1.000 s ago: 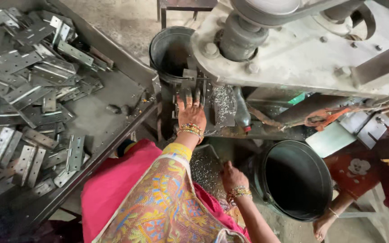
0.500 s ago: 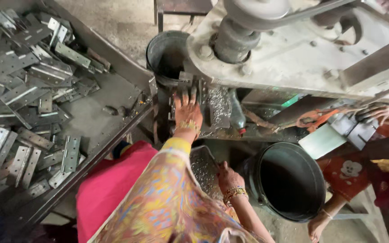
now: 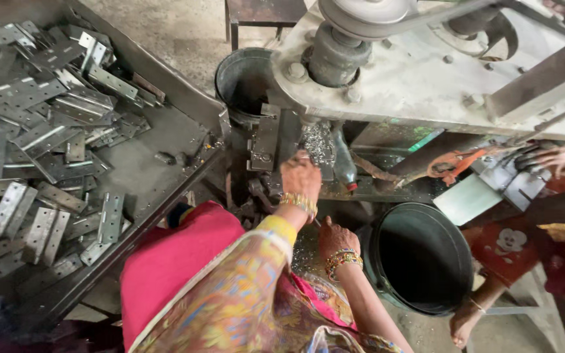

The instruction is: The person operates a manual press machine by repeatedly picking up metal brackets from a bin, placing them into the press, and pulling a lever to activate the machine. The processed brackets are then removed and placed back into the bin.

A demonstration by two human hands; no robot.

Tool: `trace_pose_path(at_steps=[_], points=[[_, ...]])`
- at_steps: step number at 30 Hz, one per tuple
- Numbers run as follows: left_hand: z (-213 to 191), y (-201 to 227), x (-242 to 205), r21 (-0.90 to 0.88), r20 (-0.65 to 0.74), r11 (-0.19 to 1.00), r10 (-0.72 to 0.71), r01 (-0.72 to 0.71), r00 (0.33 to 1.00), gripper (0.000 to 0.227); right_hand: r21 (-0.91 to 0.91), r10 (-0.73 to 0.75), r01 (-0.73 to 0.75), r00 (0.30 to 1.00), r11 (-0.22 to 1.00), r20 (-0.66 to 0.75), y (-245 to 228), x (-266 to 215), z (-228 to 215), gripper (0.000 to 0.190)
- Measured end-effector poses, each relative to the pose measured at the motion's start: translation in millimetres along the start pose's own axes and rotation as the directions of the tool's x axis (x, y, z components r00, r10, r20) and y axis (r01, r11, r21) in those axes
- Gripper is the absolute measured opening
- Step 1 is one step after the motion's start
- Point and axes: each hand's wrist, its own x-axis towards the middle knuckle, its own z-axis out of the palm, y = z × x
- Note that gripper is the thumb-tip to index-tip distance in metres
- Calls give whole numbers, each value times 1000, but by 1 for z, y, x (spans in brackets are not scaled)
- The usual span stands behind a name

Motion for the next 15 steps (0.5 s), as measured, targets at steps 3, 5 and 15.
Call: trace_pose_path(at_steps=[3,5,15], points=[[5,-19,4,-701,300,547,-356,458,885,49,-49,-92,91,996,995,-18,8,-5,2,35],[13,-52,-23,-407,-25,903,-161,137,987,34,-44,-93,90,994,995,-60,6,-1,4,40],[-1,-43,1,61,166,992,97,-108,981,37,-173,-95,87,995,981,-38,4,17,-11,37]])
